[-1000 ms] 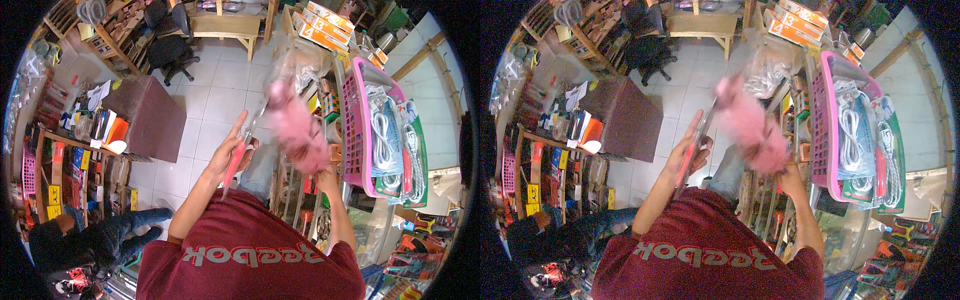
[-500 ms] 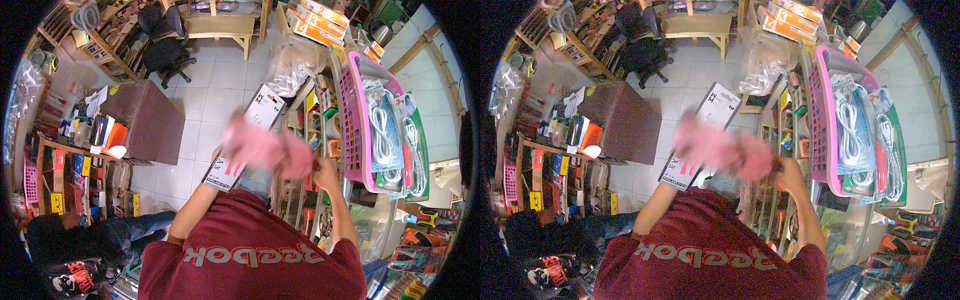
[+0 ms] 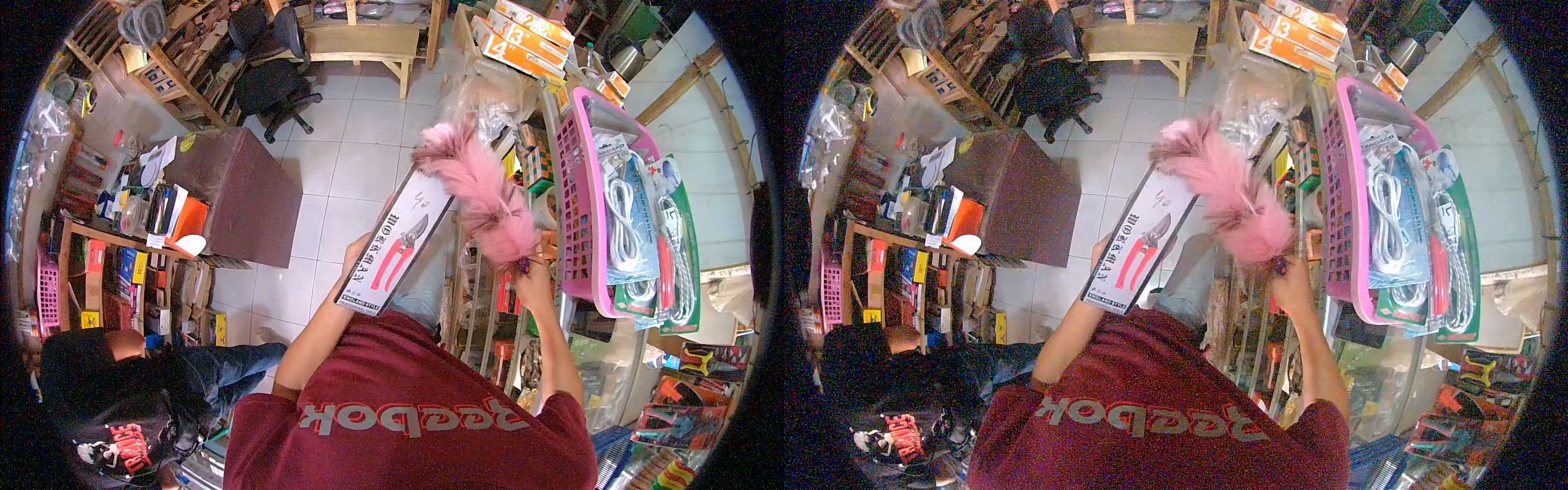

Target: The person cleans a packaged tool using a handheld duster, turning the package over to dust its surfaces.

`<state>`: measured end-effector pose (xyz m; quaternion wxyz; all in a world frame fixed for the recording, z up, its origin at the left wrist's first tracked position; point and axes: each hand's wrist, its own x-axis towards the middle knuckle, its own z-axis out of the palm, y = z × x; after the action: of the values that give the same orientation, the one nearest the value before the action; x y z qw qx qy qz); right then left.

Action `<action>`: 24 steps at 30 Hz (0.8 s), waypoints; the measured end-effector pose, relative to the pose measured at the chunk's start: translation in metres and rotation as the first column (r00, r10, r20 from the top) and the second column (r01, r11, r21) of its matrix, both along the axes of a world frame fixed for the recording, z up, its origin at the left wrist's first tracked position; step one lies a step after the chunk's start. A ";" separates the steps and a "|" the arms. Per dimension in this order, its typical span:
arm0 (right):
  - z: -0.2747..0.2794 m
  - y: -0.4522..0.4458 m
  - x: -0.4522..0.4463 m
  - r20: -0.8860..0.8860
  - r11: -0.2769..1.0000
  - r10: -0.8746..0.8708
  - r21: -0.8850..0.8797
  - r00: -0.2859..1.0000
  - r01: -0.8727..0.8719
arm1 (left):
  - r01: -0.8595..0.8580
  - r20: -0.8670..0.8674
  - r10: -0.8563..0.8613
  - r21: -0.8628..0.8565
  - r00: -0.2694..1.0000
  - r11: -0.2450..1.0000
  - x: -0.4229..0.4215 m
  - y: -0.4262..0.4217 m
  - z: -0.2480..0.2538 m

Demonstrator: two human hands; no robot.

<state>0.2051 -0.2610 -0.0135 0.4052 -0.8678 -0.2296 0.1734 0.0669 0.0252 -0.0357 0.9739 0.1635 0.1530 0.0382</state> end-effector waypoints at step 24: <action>-0.001 0.008 -0.015 -0.043 0.955 0.012 0.298 0.999 0.001 | -0.054 0.000 0.054 -0.002 0.999 0.999 -0.008 0.003 -0.009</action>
<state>0.1904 -0.2535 -0.0149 0.5359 -0.7921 -0.2463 0.1572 0.0589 0.0285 -0.0450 0.9727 0.1581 0.1571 0.0644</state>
